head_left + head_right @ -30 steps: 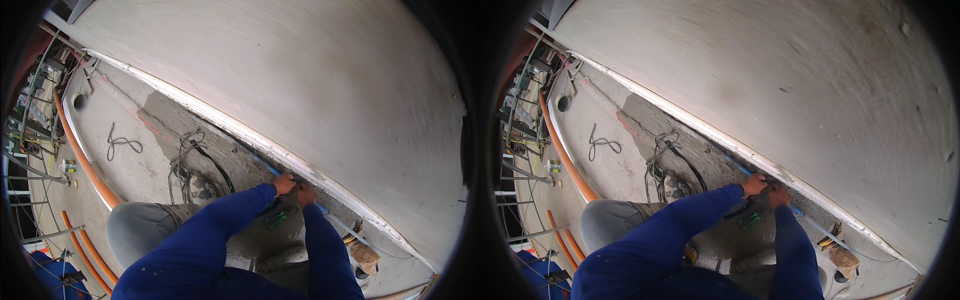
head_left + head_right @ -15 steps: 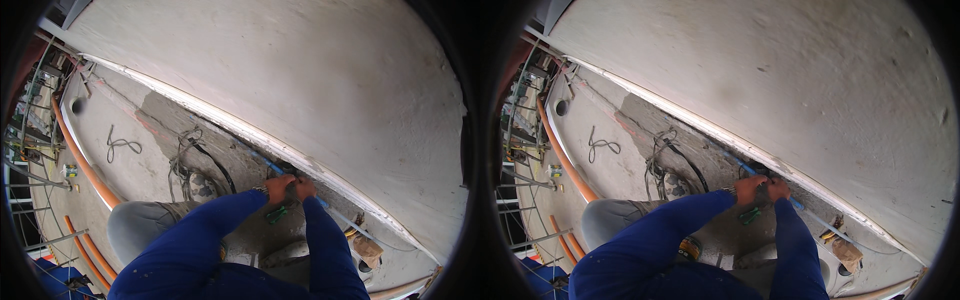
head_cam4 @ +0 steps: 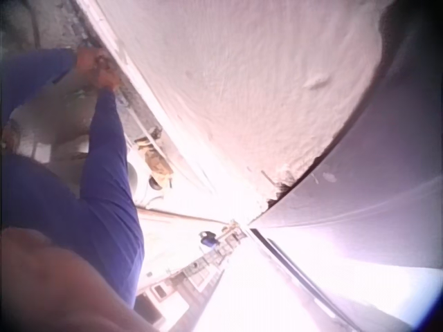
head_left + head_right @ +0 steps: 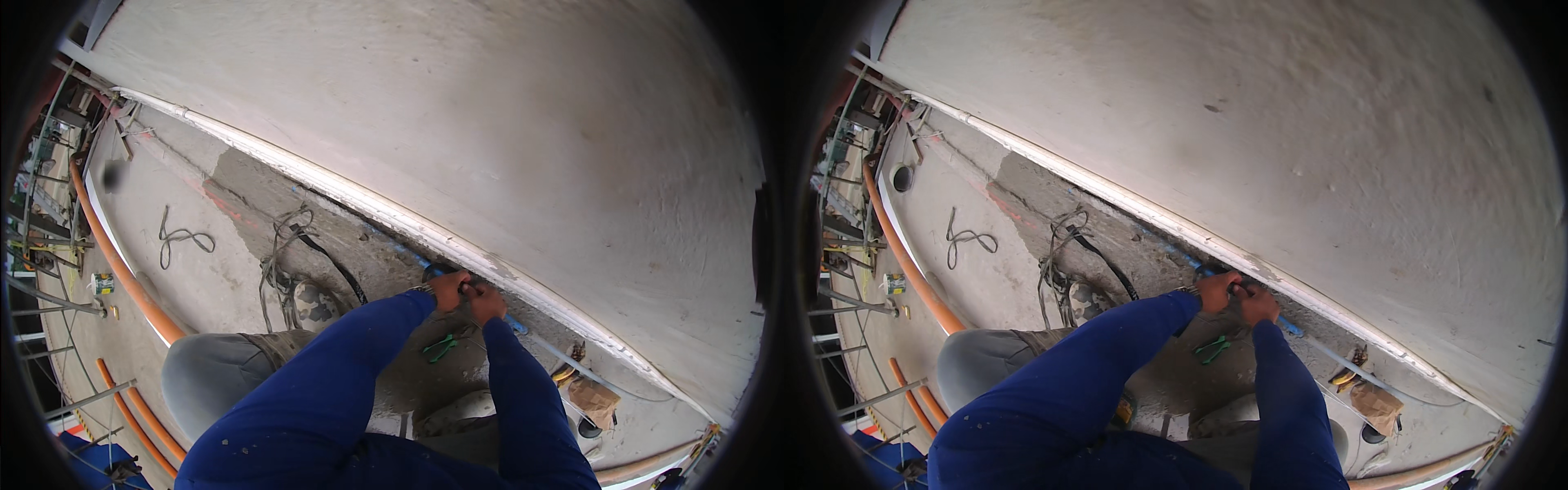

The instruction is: The person kneels on the floor and uses a black strap to secure a blue pipe to the wall. They repeatedly wrap the strap around the pipe and wall, then pull it tight to fasten it in place.

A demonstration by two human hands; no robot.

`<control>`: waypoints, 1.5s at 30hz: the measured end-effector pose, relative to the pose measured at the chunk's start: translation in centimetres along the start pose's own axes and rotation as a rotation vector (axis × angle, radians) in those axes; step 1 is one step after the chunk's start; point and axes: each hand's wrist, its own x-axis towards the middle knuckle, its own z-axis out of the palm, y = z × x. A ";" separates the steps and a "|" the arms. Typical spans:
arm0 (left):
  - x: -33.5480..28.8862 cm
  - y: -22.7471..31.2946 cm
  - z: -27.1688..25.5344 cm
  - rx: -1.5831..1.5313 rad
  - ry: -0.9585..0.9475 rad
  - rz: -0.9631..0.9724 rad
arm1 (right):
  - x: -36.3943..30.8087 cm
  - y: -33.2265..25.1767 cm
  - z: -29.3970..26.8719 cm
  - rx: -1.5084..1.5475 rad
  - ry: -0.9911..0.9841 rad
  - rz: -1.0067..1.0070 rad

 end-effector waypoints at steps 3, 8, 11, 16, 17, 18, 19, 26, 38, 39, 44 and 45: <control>0.1 -0.1 0.0 0.008 -0.038 -0.010 | -0.5 0.0 -0.4 0.053 0.019 -0.041; 0.3 -1.0 0.8 0.089 -0.004 -0.005 | 0.1 1.5 0.4 0.154 0.039 -0.131; 0.8 -0.6 0.5 0.084 -0.066 -0.012 | 0.2 2.5 0.8 0.208 0.045 -0.190; 1.1 0.5 -0.5 0.098 -0.129 -0.115 | 0.4 2.3 0.6 0.181 -0.015 -0.191; 1.0 0.9 -0.8 0.099 -0.140 -0.138 | 0.4 2.2 0.6 0.155 -0.019 -0.195; 0.9 0.7 -0.8 0.095 -0.100 -0.105 | 0.5 2.0 0.7 0.130 -0.026 -0.205; 0.4 0.6 -0.8 0.091 -0.058 -0.072 | 0.5 1.8 0.6 0.124 -0.030 -0.207; -5.8 2.0 5.1 -0.011 0.422 0.065 | 1.9 3.4 0.0 0.099 -0.023 -0.200; -1.0 -0.6 8.8 -1.662 0.394 -0.574 | 1.9 2.2 -0.4 0.090 -0.090 -0.179; -1.1 -1.4 9.6 -1.659 0.387 -0.568 | 1.9 2.3 -0.3 0.085 -0.086 -0.194; -0.7 0.5 8.4 -1.683 0.238 -0.515 | 1.3 2.0 -1.2 0.100 -0.102 -0.123; -0.7 0.3 7.8 -1.577 0.207 -0.611 | 1.3 1.4 -1.3 0.102 -0.102 -0.136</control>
